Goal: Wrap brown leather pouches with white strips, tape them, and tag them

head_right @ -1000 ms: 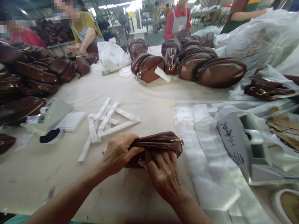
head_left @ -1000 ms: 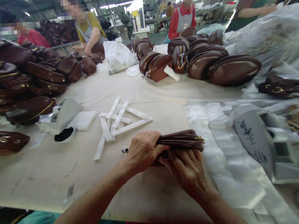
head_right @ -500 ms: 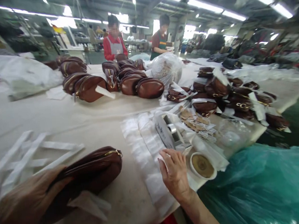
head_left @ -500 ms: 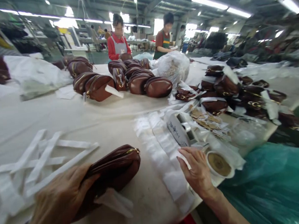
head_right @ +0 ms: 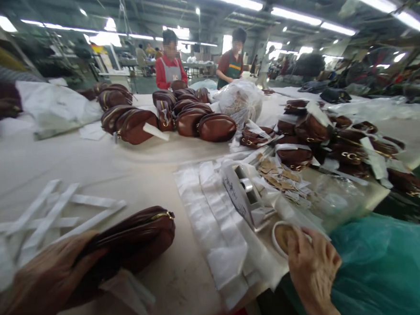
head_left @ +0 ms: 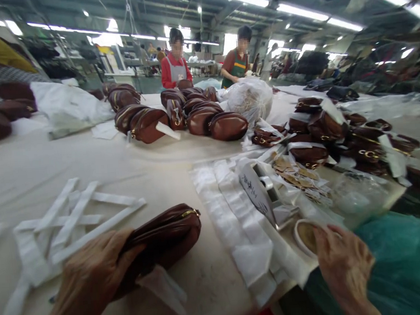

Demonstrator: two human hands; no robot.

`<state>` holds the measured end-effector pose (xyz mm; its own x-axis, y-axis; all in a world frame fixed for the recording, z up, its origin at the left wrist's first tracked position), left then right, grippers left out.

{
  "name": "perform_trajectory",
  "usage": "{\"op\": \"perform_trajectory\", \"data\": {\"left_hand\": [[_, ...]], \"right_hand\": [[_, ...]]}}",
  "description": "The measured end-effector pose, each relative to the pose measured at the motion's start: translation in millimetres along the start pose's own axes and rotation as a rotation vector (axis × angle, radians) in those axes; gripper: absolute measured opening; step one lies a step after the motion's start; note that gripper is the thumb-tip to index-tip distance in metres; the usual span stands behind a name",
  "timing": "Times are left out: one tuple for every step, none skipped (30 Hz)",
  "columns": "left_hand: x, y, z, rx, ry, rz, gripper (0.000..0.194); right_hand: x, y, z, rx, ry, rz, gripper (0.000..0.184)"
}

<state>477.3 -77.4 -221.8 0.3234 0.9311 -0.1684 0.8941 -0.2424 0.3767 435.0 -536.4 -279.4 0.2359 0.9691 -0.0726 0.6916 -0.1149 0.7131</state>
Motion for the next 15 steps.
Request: {"op": "perform_trajectory", "data": {"left_hand": [[-4.4,2.3,-2.4,0.007,0.02,0.009,0.036],[-7.7,4.1,-3.9,0.01,0.034,0.008,0.038],[-10.0,5.5,-4.6,0.013,0.04,0.004,0.039],[-11.4,6.4,-4.7,0.018,0.038,-0.005,0.039],[-11.9,6.9,-4.4,0.026,0.026,-0.021,0.039],[-11.8,7.2,-4.2,0.034,0.005,-0.043,0.039],[-11.0,7.2,-4.0,0.046,-0.024,-0.067,0.039],[-9.5,7.2,-4.3,0.057,-0.06,-0.098,0.039],[-7.2,7.2,-5.2,0.064,-0.101,-0.141,0.038],[-3.9,7.3,-6.7,0.069,-0.149,-0.194,0.038],[0.6,7.8,-8.9,0.071,-0.205,-0.257,0.038],[6.2,8.7,-11.6,0.075,-0.275,-0.326,0.037],[12.8,10.0,-14.7,0.088,-0.367,-0.401,0.037],[20.2,12.0,-17.9,0.106,-0.482,-0.482,0.037],[28.0,14.5,-21.0,0.124,-0.613,-0.566,0.037]], "right_hand": [[9.0,7.0,-4.3,-0.035,0.063,-0.028,0.032],[21.5,14.2,-7.7,-0.057,0.16,-0.069,0.027],[37.4,20.9,-9.6,-0.057,0.28,-0.117,0.023],[56.1,26.4,-10.0,-0.031,0.404,-0.166,0.022],[76.8,30.2,-8.5,0.016,0.514,-0.215,0.024],[98.4,32.1,-5.2,0.078,0.59,-0.267,0.027],[119.5,32.1,-0.4,0.143,0.626,-0.329,0.026],[138.8,30.5,5.6,0.192,0.629,-0.391,0.025],[155.3,27.5,12.4,0.229,0.608,-0.447,0.026],[168.5,23.7,19.7,0.252,0.575,-0.487,0.032],[178.4,19.6,26.8,0.261,0.541,-0.508,0.038],[185.4,15.5,33.2,0.267,0.514,-0.518,0.042],[190.5,11.6,38.2,0.273,0.501,-0.524,0.043],[194.5,8.0,41.3,0.279,0.502,-0.534,0.043],[198.4,4.7,42.4,0.286,0.513,-0.546,0.042]]}}
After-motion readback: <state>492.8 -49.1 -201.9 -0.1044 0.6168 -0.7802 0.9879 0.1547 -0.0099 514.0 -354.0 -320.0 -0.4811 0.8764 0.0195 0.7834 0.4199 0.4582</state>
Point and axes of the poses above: each hand's wrist, its own y-axis towards the middle knuckle, its own z-axis out of the palm, x = y × z, the point moved 1 cm from there along y, towards the middle knuckle, and after that the axes turned 3 degrees about z, right-handed, at the moved point
